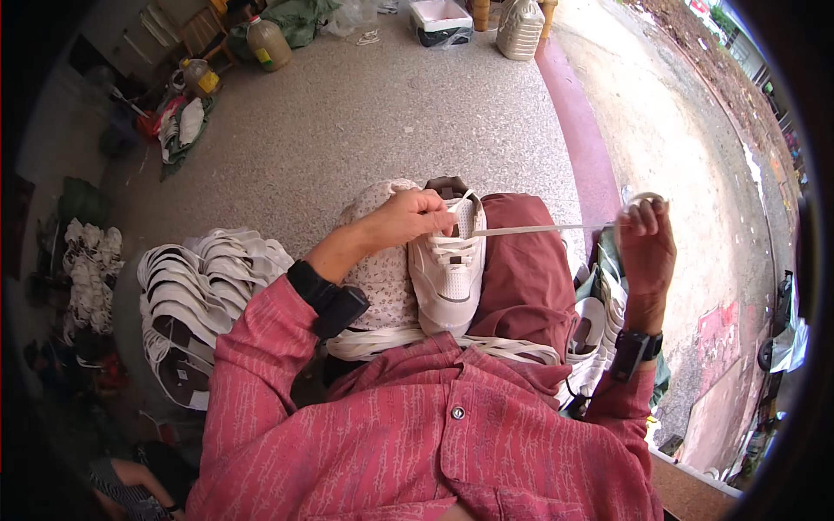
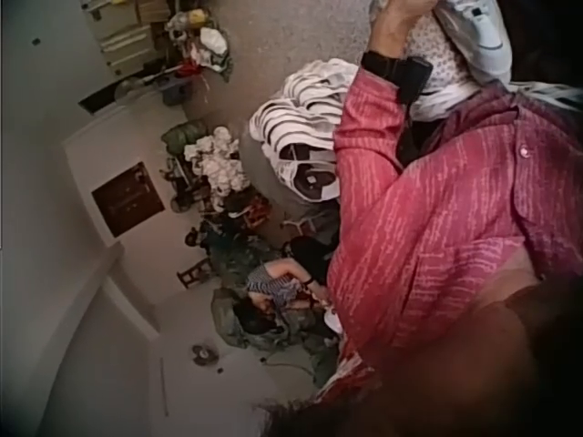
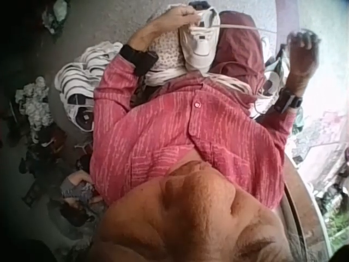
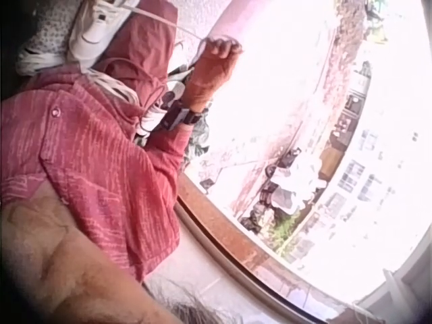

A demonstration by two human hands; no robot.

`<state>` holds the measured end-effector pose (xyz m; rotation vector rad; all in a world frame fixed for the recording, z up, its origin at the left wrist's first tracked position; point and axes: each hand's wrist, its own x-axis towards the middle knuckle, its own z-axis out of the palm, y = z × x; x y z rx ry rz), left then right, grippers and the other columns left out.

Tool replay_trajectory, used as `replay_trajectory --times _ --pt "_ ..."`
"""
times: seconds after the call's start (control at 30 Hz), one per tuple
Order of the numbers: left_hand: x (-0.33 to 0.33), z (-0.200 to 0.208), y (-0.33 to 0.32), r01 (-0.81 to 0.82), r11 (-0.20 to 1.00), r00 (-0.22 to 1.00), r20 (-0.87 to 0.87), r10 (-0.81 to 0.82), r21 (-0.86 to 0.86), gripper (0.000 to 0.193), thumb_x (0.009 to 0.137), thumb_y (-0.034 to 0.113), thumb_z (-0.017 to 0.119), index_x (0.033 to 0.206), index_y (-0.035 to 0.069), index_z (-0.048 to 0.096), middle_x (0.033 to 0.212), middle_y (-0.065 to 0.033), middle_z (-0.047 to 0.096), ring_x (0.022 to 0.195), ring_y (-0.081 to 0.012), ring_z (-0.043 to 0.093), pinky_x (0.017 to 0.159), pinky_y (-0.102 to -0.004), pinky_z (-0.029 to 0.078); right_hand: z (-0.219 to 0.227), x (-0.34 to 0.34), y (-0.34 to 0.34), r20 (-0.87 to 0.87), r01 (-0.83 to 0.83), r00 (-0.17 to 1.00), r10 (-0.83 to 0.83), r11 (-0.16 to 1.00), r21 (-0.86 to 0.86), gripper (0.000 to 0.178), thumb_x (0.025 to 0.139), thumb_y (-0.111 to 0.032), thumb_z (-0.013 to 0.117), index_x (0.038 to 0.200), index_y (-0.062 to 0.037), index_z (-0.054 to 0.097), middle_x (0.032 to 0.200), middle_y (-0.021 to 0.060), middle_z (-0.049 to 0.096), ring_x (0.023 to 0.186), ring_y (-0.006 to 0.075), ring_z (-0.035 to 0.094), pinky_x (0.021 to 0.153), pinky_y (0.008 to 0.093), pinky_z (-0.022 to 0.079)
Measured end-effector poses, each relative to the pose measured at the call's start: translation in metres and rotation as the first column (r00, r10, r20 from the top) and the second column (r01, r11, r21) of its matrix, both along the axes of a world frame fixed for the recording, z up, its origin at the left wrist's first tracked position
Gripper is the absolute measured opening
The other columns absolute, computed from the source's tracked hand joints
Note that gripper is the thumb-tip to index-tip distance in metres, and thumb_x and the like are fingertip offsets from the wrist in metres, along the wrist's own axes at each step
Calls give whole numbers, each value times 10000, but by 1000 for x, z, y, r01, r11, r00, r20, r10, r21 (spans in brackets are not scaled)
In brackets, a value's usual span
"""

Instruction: The recorder is lacing a white sneaker while sitting in a workshop.

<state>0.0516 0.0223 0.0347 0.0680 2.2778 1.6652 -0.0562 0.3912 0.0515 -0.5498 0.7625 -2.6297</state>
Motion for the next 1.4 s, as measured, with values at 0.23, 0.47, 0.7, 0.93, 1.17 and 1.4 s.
replay_trajectory --times 0.23,0.47,0.7,0.93,1.17,1.4 --pt "47 58 -42 -189 881 924 -225 309 434 311 1004 346 523 846 91 606 827 -24 583 878 -172 588 954 -357 440 -45 -23 91 286 292 925 -248 948 -123 171 1022 -129 485 1057 20 559 770 15 437 685 131 433 716 301 419" --pt "118 89 -146 -203 456 692 -203 693 867 206 1038 240 445 880 115 490 783 -9 425 779 -158 496 797 -329 480 -106 -44 159 563 487 732 -385 873 -37 234 1006 -97 512 1194 40 533 728 -7 399 597 108 349 565 243 357" --pt "127 60 -175 -437 413 735 52 677 799 168 1008 225 525 921 86 562 717 35 453 530 -58 392 401 -199 259 -34 -2 14 -117 466 805 -581 498 731 212 971 -142 595 1136 -29 667 717 -36 536 521 21 376 443 189 269" --pt "30 24 -55 -353 841 922 0 387 410 312 899 267 685 1101 52 584 924 -2 571 845 -112 540 722 -260 444 -22 56 -127 -721 655 679 137 330 680 115 844 -26 672 953 -12 706 881 92 665 789 197 647 683 301 501" --pt "-12 -4 -4 -174 756 973 -229 33 -631 483 815 366 754 1140 30 630 1016 -78 638 968 -167 605 847 -295 475 -31 64 -159 -818 912 297 493 107 395 61 796 -109 604 850 -82 604 864 85 549 860 273 593 684 395 495" --pt "-19 -16 -11 -98 947 984 -171 47 -306 386 819 344 761 1043 42 672 815 -29 654 792 -119 594 765 -275 478 -18 69 -163 -778 913 206 594 168 370 42 772 -63 605 810 -67 588 853 98 540 850 306 578 690 417 464"
